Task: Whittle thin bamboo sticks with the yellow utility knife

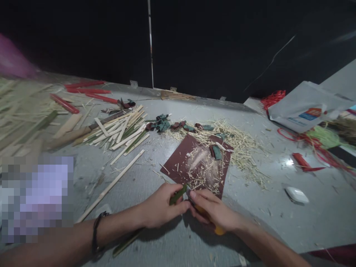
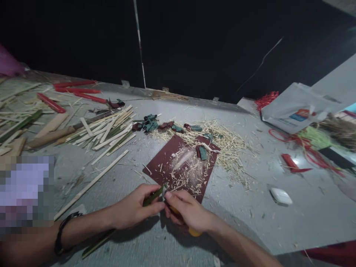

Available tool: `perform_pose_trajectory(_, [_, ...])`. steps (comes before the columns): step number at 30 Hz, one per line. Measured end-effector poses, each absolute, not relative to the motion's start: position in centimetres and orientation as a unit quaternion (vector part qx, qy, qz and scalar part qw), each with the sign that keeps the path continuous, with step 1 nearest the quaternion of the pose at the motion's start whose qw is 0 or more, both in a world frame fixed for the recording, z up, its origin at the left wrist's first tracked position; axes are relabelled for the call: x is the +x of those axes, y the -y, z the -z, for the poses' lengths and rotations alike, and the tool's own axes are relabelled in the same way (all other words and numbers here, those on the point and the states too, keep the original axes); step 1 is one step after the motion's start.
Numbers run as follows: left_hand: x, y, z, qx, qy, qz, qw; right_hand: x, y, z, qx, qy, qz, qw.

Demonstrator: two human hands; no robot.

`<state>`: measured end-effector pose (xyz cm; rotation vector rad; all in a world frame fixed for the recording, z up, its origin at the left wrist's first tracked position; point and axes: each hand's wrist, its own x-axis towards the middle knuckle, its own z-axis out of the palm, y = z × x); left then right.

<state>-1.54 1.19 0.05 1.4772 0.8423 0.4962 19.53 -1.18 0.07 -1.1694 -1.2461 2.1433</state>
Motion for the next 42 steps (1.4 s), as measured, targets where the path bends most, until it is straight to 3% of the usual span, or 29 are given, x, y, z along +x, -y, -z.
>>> perform_pose_trajectory(22, [-0.6,-0.5,-0.9,0.719,-0.418,-0.191,0.521,18.5,2.0,-0.6,-0.473,0.392,-0.753,0.236])
perform_pose_trajectory(31, [-0.5,-0.2,-1.0,0.721,-0.446,-0.174,0.501,17.1,3.7,1.6,-0.495,0.416,-0.661,0.381])
perform_pose_trajectory(38, [-0.7,-0.6,-1.0,0.692,-0.41,-0.196,0.561,18.3,2.0,0.4,-0.408,0.34,-0.811,0.246])
perform_pose_trajectory(42, [-0.8,-0.9,-0.8,0.667,-0.386,-0.203,0.604,19.2,1.2,-0.1,-0.342,0.331,-0.849,0.229])
